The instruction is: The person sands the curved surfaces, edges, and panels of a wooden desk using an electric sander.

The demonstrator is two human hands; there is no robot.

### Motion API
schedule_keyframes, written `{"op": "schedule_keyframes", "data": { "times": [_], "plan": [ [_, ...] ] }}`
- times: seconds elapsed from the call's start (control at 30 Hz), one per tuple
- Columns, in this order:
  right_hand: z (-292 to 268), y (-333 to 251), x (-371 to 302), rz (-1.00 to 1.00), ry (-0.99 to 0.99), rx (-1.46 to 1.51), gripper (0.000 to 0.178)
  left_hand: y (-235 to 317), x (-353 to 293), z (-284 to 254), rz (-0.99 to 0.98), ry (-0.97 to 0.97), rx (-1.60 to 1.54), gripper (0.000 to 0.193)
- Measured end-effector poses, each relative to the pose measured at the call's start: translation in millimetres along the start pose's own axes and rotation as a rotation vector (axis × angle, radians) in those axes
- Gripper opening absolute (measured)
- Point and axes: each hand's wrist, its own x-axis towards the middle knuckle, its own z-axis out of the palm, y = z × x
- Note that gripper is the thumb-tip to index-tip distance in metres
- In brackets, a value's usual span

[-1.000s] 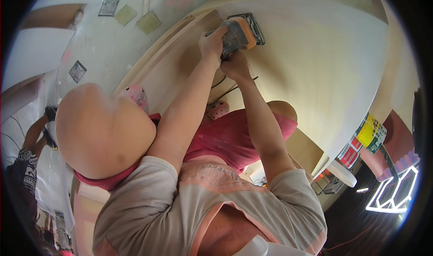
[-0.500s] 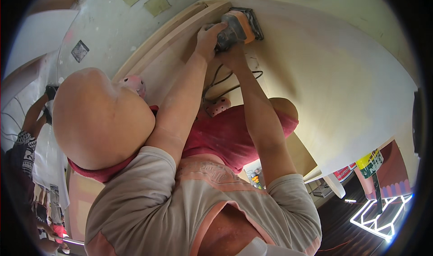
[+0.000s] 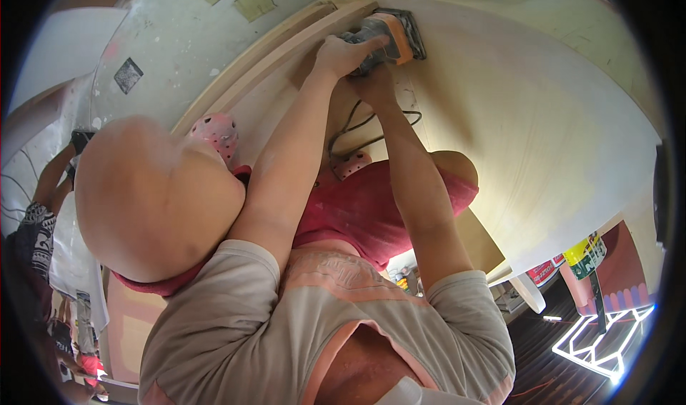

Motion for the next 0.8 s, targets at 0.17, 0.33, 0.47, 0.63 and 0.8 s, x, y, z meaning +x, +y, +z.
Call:
{"op": "schedule_keyframes", "data": {
  "times": [0.17,0.33,0.47,0.63,0.8],
  "plan": [
    [-1.4,12.6,1.3,0.061,0.001,-0.116,0.067,12.4,-4.8,-5.8,-0.012,-0.177,0.023,0.069],
    [2.7,1.7,-3.4,0.103,0.039,-0.141,0.058,-1.8,0.2,1.1,-0.039,-0.102,-0.120,0.103],
    [-1.4,8.1,-4.3,0.089,0.095,-0.140,0.058,3.0,-7.4,7.4,-0.041,-0.126,-0.147,0.106],
    [-7.8,-4.2,-1.3,0.145,0.059,-0.194,0.059,9.8,-10.8,0.6,0.005,-0.091,-0.229,0.100],
    [-8.7,-16.4,1.6,0.190,0.015,-0.214,0.061,6.6,-2.4,-5.0,0.056,-0.073,-0.193,0.096]
  ]
}}
